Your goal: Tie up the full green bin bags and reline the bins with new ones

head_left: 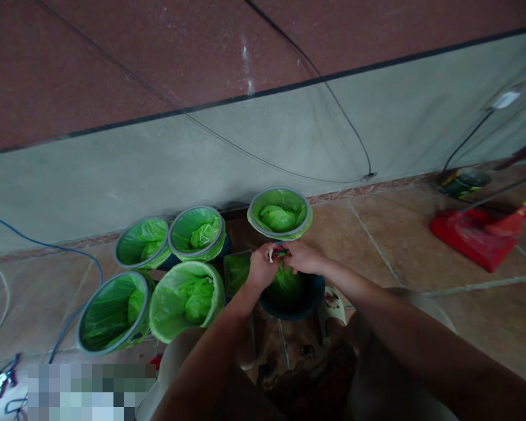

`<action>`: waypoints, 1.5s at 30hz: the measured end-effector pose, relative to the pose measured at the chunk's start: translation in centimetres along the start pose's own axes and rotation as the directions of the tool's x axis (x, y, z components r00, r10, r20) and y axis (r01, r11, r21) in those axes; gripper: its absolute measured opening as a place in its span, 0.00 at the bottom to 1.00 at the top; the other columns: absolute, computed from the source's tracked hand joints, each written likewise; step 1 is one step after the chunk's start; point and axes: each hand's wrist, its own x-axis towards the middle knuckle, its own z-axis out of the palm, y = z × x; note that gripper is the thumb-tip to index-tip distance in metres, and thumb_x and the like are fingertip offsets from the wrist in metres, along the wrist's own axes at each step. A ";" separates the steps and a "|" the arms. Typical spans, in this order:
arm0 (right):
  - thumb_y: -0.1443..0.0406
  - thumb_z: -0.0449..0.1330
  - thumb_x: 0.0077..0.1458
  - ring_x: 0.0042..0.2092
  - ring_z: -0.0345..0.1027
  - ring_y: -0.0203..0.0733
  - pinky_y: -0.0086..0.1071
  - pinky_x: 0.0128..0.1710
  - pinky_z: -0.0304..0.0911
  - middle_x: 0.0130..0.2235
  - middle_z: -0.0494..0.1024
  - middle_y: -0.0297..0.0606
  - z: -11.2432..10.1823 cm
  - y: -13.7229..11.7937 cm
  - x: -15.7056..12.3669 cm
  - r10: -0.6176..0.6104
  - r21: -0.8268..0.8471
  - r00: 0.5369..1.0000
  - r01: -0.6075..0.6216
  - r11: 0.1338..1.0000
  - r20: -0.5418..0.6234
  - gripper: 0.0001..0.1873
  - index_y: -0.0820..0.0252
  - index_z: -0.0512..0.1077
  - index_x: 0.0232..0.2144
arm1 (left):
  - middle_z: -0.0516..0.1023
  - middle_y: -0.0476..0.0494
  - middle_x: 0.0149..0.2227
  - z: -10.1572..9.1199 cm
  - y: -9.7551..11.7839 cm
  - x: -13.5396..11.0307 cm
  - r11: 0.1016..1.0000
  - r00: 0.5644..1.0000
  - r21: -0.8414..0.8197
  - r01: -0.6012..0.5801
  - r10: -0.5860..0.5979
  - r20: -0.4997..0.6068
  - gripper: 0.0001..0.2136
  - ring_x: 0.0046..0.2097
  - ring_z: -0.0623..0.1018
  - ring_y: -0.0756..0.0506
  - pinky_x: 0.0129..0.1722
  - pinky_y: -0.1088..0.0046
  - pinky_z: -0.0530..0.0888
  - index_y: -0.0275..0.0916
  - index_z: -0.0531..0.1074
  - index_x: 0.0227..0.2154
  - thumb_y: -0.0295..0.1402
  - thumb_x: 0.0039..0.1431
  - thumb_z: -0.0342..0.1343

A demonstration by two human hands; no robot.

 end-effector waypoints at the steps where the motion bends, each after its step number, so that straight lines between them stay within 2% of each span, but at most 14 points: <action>1: 0.72 0.53 0.51 0.21 0.67 0.34 0.25 0.19 0.59 0.28 0.77 0.37 -0.1 -0.1 -0.1 -0.005 -0.033 1.000 0.005 0.999 -0.005 0.13 0.62 0.71 0.39 | 0.79 0.47 0.35 0.0 0.1 -0.1 0.997 0.999 0.059 -0.040 0.039 0.002 0.15 0.39 0.78 0.49 0.43 0.72 0.73 0.38 0.76 0.32 0.17 0.46 0.50; 6: 0.75 0.53 0.49 0.25 0.70 0.36 0.26 0.26 0.62 0.31 0.79 0.39 -0.5 -0.2 -0.2 -0.024 -0.208 0.998 0.010 0.978 -0.066 0.16 0.64 0.74 0.39 | 0.78 0.45 0.38 0.0 0.1 -0.4 0.963 0.982 0.193 -0.188 0.182 0.050 0.16 0.41 0.77 0.48 0.46 0.71 0.74 0.38 0.76 0.36 0.17 0.49 0.49; 11: 0.74 0.53 0.51 0.40 0.73 0.42 0.29 0.39 0.64 0.38 0.80 0.42 -0.6 0.4 0.4 -0.100 -0.272 0.990 0.070 0.960 -0.097 0.16 0.63 0.77 0.38 | 0.76 0.45 0.38 0.3 0.1 -0.6 0.942 0.967 0.221 -0.254 0.249 0.049 0.16 0.42 0.76 0.48 0.46 0.70 0.73 0.38 0.73 0.39 0.16 0.51 0.49; 14: 0.74 0.54 0.50 0.37 0.71 0.39 0.27 0.38 0.63 0.36 0.80 0.39 -0.5 0.8 0.8 -0.116 -0.170 0.990 0.101 0.980 -0.083 0.14 0.63 0.77 0.36 | 0.75 0.45 0.37 0.5 0.3 -0.8 0.942 0.963 0.202 -0.267 0.268 0.025 0.16 0.41 0.76 0.48 0.44 0.71 0.73 0.38 0.72 0.39 0.16 0.51 0.50; 17: 0.73 0.53 0.51 0.27 0.65 0.32 0.24 0.28 0.60 0.28 0.76 0.33 -0.4 1.0 0.9 -0.065 0.016 0.997 0.065 0.998 -0.053 0.11 0.64 0.76 0.32 | 0.74 0.46 0.37 0.4 0.5 -0.8 0.950 0.965 0.176 -0.256 0.262 -0.007 0.15 0.40 0.75 0.48 0.44 0.71 0.72 0.39 0.71 0.40 0.17 0.52 0.50; 19: 0.71 0.53 0.53 0.23 0.61 0.30 0.23 0.23 0.57 0.24 0.72 0.31 -0.4 0.9 0.8 -0.019 0.129 0.999 0.022 0.991 -0.028 0.10 0.64 0.75 0.31 | 0.73 0.45 0.38 0.3 0.6 -0.8 0.956 0.968 0.168 -0.240 0.249 -0.034 0.15 0.41 0.75 0.48 0.44 0.71 0.72 0.39 0.70 0.40 0.17 0.53 0.50; 22: 0.69 0.53 0.55 0.23 0.61 0.30 0.21 0.21 0.55 0.23 0.69 0.31 -0.3 0.7 0.7 0.035 0.237 0.999 -0.034 0.971 0.001 0.09 0.63 0.74 0.31 | 0.73 0.44 0.39 0.1 0.8 -0.7 0.966 0.974 0.158 -0.203 0.215 -0.065 0.14 0.42 0.74 0.47 0.45 0.69 0.72 0.38 0.70 0.41 0.18 0.53 0.51; 26: 0.69 0.56 0.54 0.25 0.63 0.30 0.21 0.22 0.57 0.24 0.72 0.32 -0.4 0.5 0.5 0.043 0.245 0.999 -0.034 0.969 -0.031 0.07 0.63 0.74 0.30 | 0.73 0.44 0.39 0.0 0.4 -0.4 0.979 0.984 0.132 -0.156 0.167 -0.069 0.13 0.42 0.75 0.47 0.46 0.70 0.72 0.38 0.71 0.40 0.20 0.53 0.51; 29: 0.67 0.57 0.53 0.26 0.65 0.32 0.23 0.24 0.59 0.25 0.74 0.33 -0.6 0.4 0.5 0.016 0.152 0.997 -0.003 0.988 -0.082 0.07 0.63 0.76 0.31 | 0.75 0.44 0.38 0.0 -0.2 -0.1 0.993 0.994 0.097 -0.074 0.082 -0.076 0.11 0.41 0.75 0.48 0.43 0.71 0.72 0.38 0.72 0.39 0.22 0.53 0.53; 32: 0.67 0.56 0.53 0.29 0.69 0.35 0.27 0.30 0.61 0.27 0.77 0.35 -0.8 0.4 0.4 -0.053 -0.081 0.992 0.044 0.996 -0.116 0.10 0.62 0.78 0.33 | 0.76 0.46 0.35 -0.1 -0.5 0.0 0.996 0.998 0.088 0.029 -0.025 -0.052 0.07 0.36 0.75 0.49 0.40 0.73 0.72 0.37 0.73 0.36 0.25 0.53 0.56; 35: 0.68 0.54 0.53 0.37 0.72 0.40 0.29 0.38 0.63 0.34 0.80 0.38 -0.7 0.2 0.4 -0.099 -0.337 0.984 0.044 0.941 -0.147 0.13 0.60 0.79 0.35 | 0.77 0.46 0.32 -0.2 -0.2 0.0 0.990 0.997 0.117 0.076 -0.074 -0.021 0.04 0.34 0.75 0.50 0.37 0.75 0.71 0.36 0.75 0.32 0.26 0.53 0.57; 38: 0.66 0.52 0.55 0.42 0.74 0.45 0.32 0.41 0.64 0.39 0.81 0.41 -0.3 -0.1 0.3 -0.066 -0.487 0.981 -0.032 0.873 -0.182 0.16 0.58 0.79 0.38 | 0.79 0.46 0.31 -0.1 0.2 -0.1 0.982 0.994 0.156 0.110 -0.110 -0.007 0.04 0.34 0.76 0.50 0.37 0.76 0.71 0.35 0.77 0.30 0.26 0.54 0.57; 42: 0.64 0.49 0.57 0.43 0.74 0.49 0.36 0.41 0.65 0.39 0.81 0.45 0.3 -0.2 0.2 -0.013 -0.581 0.975 -0.122 0.805 -0.221 0.17 0.57 0.78 0.38 | 0.80 0.45 0.32 0.1 0.4 0.0 0.930 0.982 0.324 0.171 -0.187 0.017 0.05 0.34 0.77 0.49 0.37 0.76 0.71 0.36 0.78 0.30 0.28 0.56 0.57; 45: 0.64 0.49 0.57 0.43 0.75 0.52 0.37 0.40 0.67 0.39 0.81 0.49 0.4 0.2 0.1 -0.002 -0.628 0.963 -0.175 0.758 -0.271 0.18 0.60 0.78 0.38 | 0.81 0.42 0.35 0.0 0.4 0.0 0.835 0.975 0.520 0.178 -0.222 0.024 0.07 0.37 0.79 0.47 0.39 0.74 0.71 0.37 0.79 0.32 0.29 0.57 0.54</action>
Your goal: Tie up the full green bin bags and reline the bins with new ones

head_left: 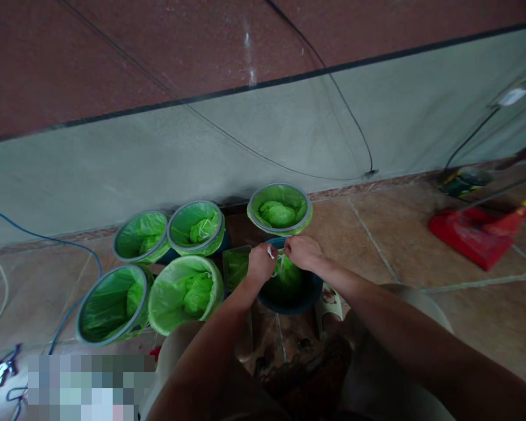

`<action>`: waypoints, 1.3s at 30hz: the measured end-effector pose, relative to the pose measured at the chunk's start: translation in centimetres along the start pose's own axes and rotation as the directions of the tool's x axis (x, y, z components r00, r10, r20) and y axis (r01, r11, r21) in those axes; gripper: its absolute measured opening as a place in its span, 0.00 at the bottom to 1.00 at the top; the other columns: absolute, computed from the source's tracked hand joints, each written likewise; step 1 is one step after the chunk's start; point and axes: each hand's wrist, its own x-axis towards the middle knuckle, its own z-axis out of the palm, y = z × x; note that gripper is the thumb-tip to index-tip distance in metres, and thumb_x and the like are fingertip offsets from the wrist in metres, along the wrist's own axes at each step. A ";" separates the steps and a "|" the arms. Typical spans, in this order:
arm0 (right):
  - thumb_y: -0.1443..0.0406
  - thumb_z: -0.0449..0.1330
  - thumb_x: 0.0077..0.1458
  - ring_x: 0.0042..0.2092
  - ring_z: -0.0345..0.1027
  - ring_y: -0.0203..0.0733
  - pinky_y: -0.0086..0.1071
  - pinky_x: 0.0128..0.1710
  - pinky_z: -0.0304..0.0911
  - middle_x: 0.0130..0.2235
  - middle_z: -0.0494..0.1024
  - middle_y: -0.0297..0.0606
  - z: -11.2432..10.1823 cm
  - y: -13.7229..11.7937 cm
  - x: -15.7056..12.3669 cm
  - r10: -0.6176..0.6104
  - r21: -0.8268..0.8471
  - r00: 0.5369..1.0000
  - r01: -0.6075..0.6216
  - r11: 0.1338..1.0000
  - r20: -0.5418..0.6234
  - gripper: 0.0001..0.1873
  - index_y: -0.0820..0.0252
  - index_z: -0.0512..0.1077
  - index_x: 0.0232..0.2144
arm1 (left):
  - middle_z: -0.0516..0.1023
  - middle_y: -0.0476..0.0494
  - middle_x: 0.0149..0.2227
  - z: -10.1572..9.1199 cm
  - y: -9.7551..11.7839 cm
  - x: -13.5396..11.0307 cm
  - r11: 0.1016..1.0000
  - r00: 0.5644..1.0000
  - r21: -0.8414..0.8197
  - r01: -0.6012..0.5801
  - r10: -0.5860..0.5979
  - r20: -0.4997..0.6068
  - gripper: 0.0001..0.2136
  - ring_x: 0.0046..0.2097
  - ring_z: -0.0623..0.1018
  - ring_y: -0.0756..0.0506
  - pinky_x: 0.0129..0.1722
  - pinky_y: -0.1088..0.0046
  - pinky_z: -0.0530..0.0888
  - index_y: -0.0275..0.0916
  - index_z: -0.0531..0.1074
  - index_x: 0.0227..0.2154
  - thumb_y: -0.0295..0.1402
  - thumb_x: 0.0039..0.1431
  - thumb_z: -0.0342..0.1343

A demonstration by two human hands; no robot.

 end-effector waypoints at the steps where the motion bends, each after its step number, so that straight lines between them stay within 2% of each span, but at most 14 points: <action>1: 0.63 0.49 0.56 0.43 0.75 0.52 0.37 0.40 0.67 0.39 0.80 0.50 0.1 0.2 0.0 0.017 -0.021 1.000 -0.017 1.000 -0.012 0.18 0.61 0.79 0.37 | 0.81 0.41 0.36 -0.1 -0.1 0.0 0.998 1.000 0.068 0.005 -0.006 0.010 0.08 0.38 0.79 0.46 0.40 0.74 0.71 0.38 0.79 0.33 0.29 0.58 0.53; 5: 0.64 0.50 0.56 0.44 0.75 0.53 0.37 0.40 0.68 0.41 0.80 0.51 0.0 0.7 0.0 0.073 -0.065 0.997 -0.074 0.995 -0.014 0.18 0.64 0.79 0.37 | 0.81 0.38 0.38 -0.7 -0.3 0.1 0.970 0.996 0.242 0.037 -0.055 0.068 0.10 0.42 0.79 0.43 0.42 0.72 0.71 0.38 0.78 0.35 0.30 0.59 0.51; 11: 0.65 0.51 0.55 0.46 0.74 0.53 0.36 0.41 0.68 0.42 0.80 0.52 -0.5 0.6 0.0 0.120 -0.071 0.992 -0.118 0.991 0.030 0.17 0.65 0.79 0.37 | 0.81 0.37 0.38 -0.8 -0.4 0.0 0.962 0.989 0.261 0.077 -0.106 0.100 0.10 0.43 0.79 0.41 0.44 0.69 0.72 0.38 0.77 0.34 0.29 0.58 0.51; 15: 0.65 0.52 0.56 0.45 0.75 0.53 0.37 0.42 0.67 0.40 0.80 0.53 -0.2 1.0 0.3 0.071 -0.027 0.997 -0.070 0.997 0.025 0.17 0.65 0.79 0.37 | 0.79 0.34 0.41 -0.4 -1.1 0.1 0.990 0.994 0.131 0.046 -0.059 0.097 0.10 0.45 0.78 0.39 0.46 0.65 0.72 0.35 0.76 0.39 0.27 0.55 0.53; 18: 0.64 0.53 0.57 0.44 0.75 0.49 0.34 0.42 0.66 0.39 0.81 0.50 0.1 1.2 0.6 0.052 0.013 0.999 -0.052 0.999 0.015 0.16 0.62 0.79 0.37 | 0.77 0.33 0.47 0.2 -1.8 0.1 0.996 0.992 -0.059 -0.064 0.070 0.107 0.26 0.46 0.77 0.40 0.48 0.65 0.72 0.32 0.69 0.51 0.24 0.46 0.61; 20: 0.64 0.52 0.58 0.44 0.74 0.47 0.33 0.43 0.65 0.40 0.81 0.48 0.2 1.2 0.7 0.024 0.039 1.000 -0.025 0.999 0.019 0.15 0.60 0.79 0.38 | 0.76 0.34 0.46 0.9 -2.0 0.0 0.986 0.984 -0.142 -0.085 0.106 0.142 0.33 0.44 0.77 0.41 0.46 0.66 0.72 0.32 0.66 0.54 0.26 0.40 0.66; 22: 0.65 0.52 0.58 0.44 0.74 0.46 0.33 0.45 0.65 0.41 0.80 0.47 0.2 1.0 0.7 -0.016 0.078 0.999 0.014 0.997 0.029 0.15 0.60 0.77 0.41 | 0.78 0.39 0.40 1.7 -2.1 -0.1 0.985 0.976 -0.160 -0.065 0.096 0.197 0.28 0.39 0.77 0.42 0.43 0.66 0.72 0.33 0.70 0.50 0.29 0.41 0.66; 25: 0.67 0.54 0.55 0.49 0.72 0.48 0.36 0.51 0.63 0.47 0.78 0.48 0.5 0.7 0.5 -0.099 0.157 0.994 0.092 0.983 0.040 0.21 0.62 0.71 0.51 | 0.74 0.48 0.25 2.7 -2.2 -0.1 0.985 0.960 -0.163 -0.050 0.093 0.263 0.05 0.30 0.74 0.47 0.36 0.70 0.70 0.36 0.75 0.32 0.29 0.50 0.59; 26: 0.68 0.56 0.53 0.51 0.71 0.48 0.37 0.53 0.62 0.50 0.76 0.48 0.7 0.7 0.4 -0.146 0.176 0.988 0.135 0.975 0.049 0.24 0.62 0.69 0.54 | 0.70 0.50 0.21 2.9 -2.2 0.0 0.983 0.959 -0.179 -0.038 0.086 0.269 0.03 0.27 0.72 0.48 0.34 0.71 0.69 0.36 0.74 0.26 0.28 0.52 0.57; 28: 0.71 0.58 0.48 0.55 0.67 0.49 0.38 0.55 0.60 0.55 0.72 0.48 1.1 0.7 0.1 -0.254 0.185 0.963 0.234 0.954 0.089 0.30 0.62 0.67 0.56 | 0.65 0.53 0.17 3.1 -2.3 0.2 0.971 0.964 -0.238 0.013 0.051 0.260 0.08 0.24 0.68 0.51 0.31 0.73 0.67 0.37 0.70 0.19 0.26 0.52 0.54; 31: 0.74 0.59 0.45 0.56 0.66 0.51 0.38 0.55 0.60 0.55 0.72 0.51 1.8 0.8 -0.1 -0.323 0.160 0.928 0.296 0.942 0.184 0.32 0.64 0.67 0.56 | 0.63 0.55 0.16 3.0 -2.0 0.5 0.894 0.964 -0.425 0.141 -0.026 0.265 0.08 0.23 0.65 0.53 0.28 0.76 0.65 0.36 0.68 0.17 0.24 0.49 0.54; 35: 0.71 0.54 0.52 0.50 0.71 0.49 0.35 0.48 0.64 0.47 0.78 0.49 1.8 0.7 0.0 -0.278 0.179 0.939 0.243 0.953 0.203 0.21 0.63 0.71 0.50 | 0.66 0.53 0.19 2.0 -1.2 0.6 0.613 0.930 -0.707 0.353 -0.146 0.337 0.05 0.22 0.67 0.53 0.25 0.76 0.67 0.35 0.68 0.21 0.28 0.50 0.55; 37: 0.69 0.53 0.56 0.46 0.72 0.46 0.33 0.46 0.64 0.44 0.79 0.46 1.4 0.6 0.2 -0.254 0.230 0.951 0.211 0.950 0.177 0.15 0.62 0.74 0.45 | 0.69 0.52 0.22 1.0 -0.9 0.8 0.523 0.927 -0.766 0.374 -0.194 0.320 0.05 0.23 0.69 0.53 0.25 0.76 0.68 0.35 0.70 0.27 0.31 0.52 0.56; 39: 0.66 0.53 0.57 0.44 0.72 0.45 0.32 0.45 0.63 0.42 0.79 0.44 1.1 0.6 0.5 -0.217 0.307 0.967 0.168 0.937 0.133 0.12 0.62 0.74 0.41 | 0.72 0.50 0.26 0.1 -1.0 1.0 0.545 0.948 -0.780 0.308 -0.249 0.201 0.12 0.25 0.72 0.52 0.26 0.75 0.70 0.35 0.70 0.38 0.35 0.52 0.58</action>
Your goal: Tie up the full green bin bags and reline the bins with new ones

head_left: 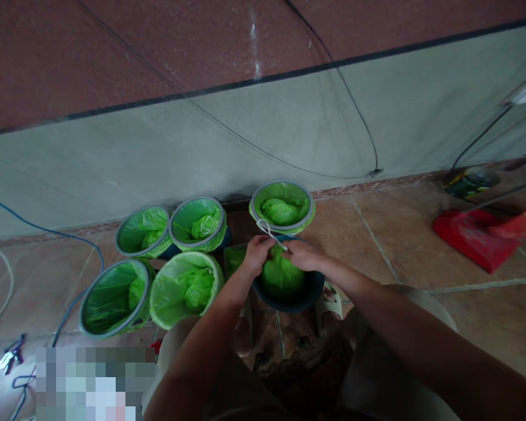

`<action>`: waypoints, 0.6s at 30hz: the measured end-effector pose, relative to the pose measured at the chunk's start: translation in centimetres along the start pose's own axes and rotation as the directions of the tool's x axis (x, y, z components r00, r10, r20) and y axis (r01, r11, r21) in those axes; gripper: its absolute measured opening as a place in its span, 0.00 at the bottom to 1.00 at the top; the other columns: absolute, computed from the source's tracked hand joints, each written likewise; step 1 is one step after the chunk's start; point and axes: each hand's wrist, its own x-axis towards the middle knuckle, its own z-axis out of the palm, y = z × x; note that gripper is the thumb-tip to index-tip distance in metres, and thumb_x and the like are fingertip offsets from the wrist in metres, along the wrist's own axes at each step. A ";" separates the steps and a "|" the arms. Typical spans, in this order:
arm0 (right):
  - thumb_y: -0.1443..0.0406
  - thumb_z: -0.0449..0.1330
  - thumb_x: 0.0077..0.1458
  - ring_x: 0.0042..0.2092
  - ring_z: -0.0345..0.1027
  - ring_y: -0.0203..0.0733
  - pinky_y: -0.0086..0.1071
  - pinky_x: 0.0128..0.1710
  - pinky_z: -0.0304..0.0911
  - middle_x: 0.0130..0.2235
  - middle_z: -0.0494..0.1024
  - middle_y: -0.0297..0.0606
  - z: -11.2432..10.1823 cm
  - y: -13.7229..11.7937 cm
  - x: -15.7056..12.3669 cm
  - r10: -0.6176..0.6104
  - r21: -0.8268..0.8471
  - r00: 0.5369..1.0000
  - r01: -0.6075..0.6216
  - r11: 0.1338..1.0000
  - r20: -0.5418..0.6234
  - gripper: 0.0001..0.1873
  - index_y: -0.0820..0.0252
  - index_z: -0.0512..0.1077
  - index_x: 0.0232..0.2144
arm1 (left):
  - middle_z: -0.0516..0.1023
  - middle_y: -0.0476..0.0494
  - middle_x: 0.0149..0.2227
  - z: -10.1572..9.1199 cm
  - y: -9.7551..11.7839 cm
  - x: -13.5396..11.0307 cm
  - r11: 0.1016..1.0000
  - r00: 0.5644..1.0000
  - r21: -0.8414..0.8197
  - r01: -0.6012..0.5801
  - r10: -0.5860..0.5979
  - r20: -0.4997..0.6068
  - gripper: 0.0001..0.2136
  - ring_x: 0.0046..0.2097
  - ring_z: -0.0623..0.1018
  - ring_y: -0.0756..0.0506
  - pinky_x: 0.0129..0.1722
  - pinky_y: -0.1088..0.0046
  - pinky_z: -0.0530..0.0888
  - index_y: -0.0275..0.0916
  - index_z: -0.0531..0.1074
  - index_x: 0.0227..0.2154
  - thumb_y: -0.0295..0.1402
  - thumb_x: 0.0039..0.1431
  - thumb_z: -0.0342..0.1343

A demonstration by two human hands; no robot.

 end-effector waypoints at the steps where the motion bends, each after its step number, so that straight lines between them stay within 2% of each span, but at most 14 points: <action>1: 0.66 0.54 0.57 0.44 0.72 0.44 0.32 0.45 0.63 0.42 0.79 0.44 -0.1 0.0 0.1 0.026 0.062 0.999 -0.023 0.998 -0.043 0.11 0.62 0.74 0.40 | 0.74 0.49 0.29 -0.3 0.3 0.0 0.997 0.996 0.042 -0.059 0.061 -0.060 0.17 0.27 0.73 0.51 0.29 0.74 0.71 0.36 0.69 0.44 0.37 0.52 0.60; 3: 0.67 0.55 0.56 0.44 0.71 0.44 0.32 0.45 0.64 0.42 0.78 0.44 0.0 0.1 0.4 0.118 0.235 0.984 -0.084 0.968 -0.132 0.10 0.63 0.73 0.39 | 0.76 0.43 0.40 -0.6 0.7 -0.2 0.966 0.973 0.164 -0.198 0.213 -0.083 0.27 0.33 0.77 0.49 0.35 0.71 0.74 0.38 0.64 0.52 0.39 0.50 0.63; 4: 0.68 0.55 0.56 0.43 0.71 0.43 0.31 0.44 0.64 0.42 0.78 0.43 0.1 0.2 0.5 0.171 0.354 0.973 -0.106 0.929 -0.157 0.10 0.63 0.73 0.39 | 0.75 0.40 0.46 -0.7 0.7 -0.5 0.935 0.957 0.224 -0.277 0.289 -0.022 0.31 0.39 0.77 0.47 0.40 0.69 0.74 0.38 0.62 0.54 0.38 0.48 0.64; 5: 0.68 0.54 0.56 0.43 0.71 0.42 0.31 0.42 0.65 0.42 0.78 0.42 0.2 0.2 0.6 0.224 0.488 0.961 -0.118 0.865 -0.163 0.09 0.63 0.72 0.39 | 0.72 0.36 0.52 -0.6 0.6 -0.9 0.894 0.934 0.273 -0.355 0.348 0.076 0.34 0.45 0.77 0.44 0.45 0.66 0.74 0.38 0.60 0.56 0.38 0.46 0.66; 7: 0.69 0.53 0.56 0.38 0.72 0.39 0.29 0.37 0.67 0.39 0.78 0.40 0.3 0.2 0.7 0.298 0.736 0.948 -0.121 0.666 -0.114 0.10 0.62 0.70 0.40 | 0.64 0.32 0.60 -0.1 0.2 -2.0 0.804 0.866 0.336 -0.490 0.408 0.289 0.41 0.55 0.71 0.39 0.54 0.61 0.70 0.37 0.57 0.59 0.35 0.41 0.68; 8: 0.69 0.53 0.56 0.35 0.72 0.37 0.28 0.35 0.68 0.37 0.78 0.39 0.3 0.1 0.8 0.313 0.817 0.947 -0.125 0.563 -0.071 0.10 0.62 0.70 0.41 | 0.64 0.31 0.60 0.2 -0.1 -2.5 0.767 0.842 0.367 -0.526 0.409 0.352 0.44 0.57 0.70 0.37 0.56 0.59 0.68 0.36 0.55 0.61 0.33 0.40 0.68; 9: 0.69 0.53 0.56 0.32 0.72 0.36 0.27 0.33 0.68 0.35 0.78 0.38 0.3 0.1 0.7 0.313 0.866 0.949 -0.135 0.482 -0.026 0.11 0.62 0.69 0.41 | 0.66 0.31 0.59 0.6 -0.4 -2.8 0.739 0.836 0.407 -0.537 0.401 0.375 0.44 0.56 0.71 0.37 0.56 0.58 0.67 0.35 0.54 0.62 0.30 0.40 0.67; 10: 0.69 0.53 0.56 0.31 0.71 0.36 0.27 0.31 0.68 0.33 0.78 0.38 0.1 0.1 0.7 0.306 0.885 0.952 -0.150 0.441 0.009 0.11 0.62 0.69 0.42 | 0.70 0.31 0.55 0.8 -0.7 -3.1 0.723 0.846 0.448 -0.526 0.392 0.362 0.42 0.53 0.73 0.37 0.56 0.57 0.68 0.35 0.55 0.62 0.27 0.42 0.65; 11: 0.68 0.53 0.57 0.30 0.71 0.36 0.27 0.30 0.67 0.33 0.78 0.38 -0.1 0.1 0.6 0.298 0.879 0.954 -0.162 0.449 0.024 0.11 0.62 0.69 0.43 | 0.74 0.33 0.50 1.0 -0.9 -3.1 0.721 0.864 0.479 -0.500 0.380 0.329 0.37 0.50 0.75 0.37 0.54 0.58 0.69 0.36 0.58 0.61 0.24 0.44 0.61; 12: 0.66 0.54 0.58 0.31 0.72 0.37 0.28 0.31 0.68 0.33 0.78 0.39 -0.3 0.2 0.5 0.292 0.849 0.956 -0.164 0.503 0.012 0.13 0.62 0.69 0.45 | 0.77 0.36 0.44 1.2 -1.1 -3.0 0.737 0.887 0.496 -0.459 0.357 0.292 0.32 0.46 0.77 0.38 0.52 0.60 0.70 0.36 0.64 0.57 0.22 0.45 0.58; 13: 0.63 0.54 0.58 0.32 0.73 0.38 0.29 0.32 0.68 0.34 0.78 0.39 -0.7 0.3 0.4 0.294 0.785 0.955 -0.165 0.597 -0.023 0.16 0.62 0.68 0.48 | 0.78 0.38 0.39 1.2 -1.3 -2.7 0.762 0.910 0.500 -0.413 0.321 0.262 0.25 0.43 0.77 0.40 0.50 0.62 0.71 0.36 0.69 0.51 0.21 0.45 0.56; 14: 0.59 0.55 0.59 0.34 0.73 0.40 0.31 0.34 0.68 0.35 0.79 0.41 -1.0 0.5 0.3 0.295 0.681 0.952 -0.165 0.714 -0.078 0.20 0.62 0.67 0.52 | 0.78 0.40 0.35 1.2 -1.4 -2.3 0.789 0.928 0.491 -0.368 0.278 0.249 0.19 0.40 0.78 0.41 0.47 0.64 0.72 0.37 0.74 0.43 0.21 0.45 0.54; 16: 0.54 0.57 0.57 0.40 0.74 0.45 0.35 0.41 0.67 0.39 0.79 0.44 -1.8 0.8 0.0 0.252 0.377 0.942 -0.155 0.913 -0.223 0.30 0.63 0.63 0.57 | 0.77 0.44 0.28 1.1 -1.4 -1.3 0.836 0.947 0.464 -0.294 0.190 0.257 0.08 0.34 0.77 0.44 0.40 0.68 0.73 0.38 0.74 0.29 0.22 0.46 0.53; 18: 0.52 0.58 0.56 0.48 0.71 0.48 0.38 0.48 0.64 0.46 0.77 0.48 -2.4 0.8 -0.3 0.115 0.127 0.939 -0.077 0.989 -0.324 0.33 0.63 0.62 0.59 | 0.74 0.48 0.22 0.9 -1.3 -0.6 0.880 0.966 0.423 -0.215 0.127 0.227 0.06 0.28 0.75 0.47 0.32 0.70 0.73 0.38 0.72 0.23 0.25 0.49 0.51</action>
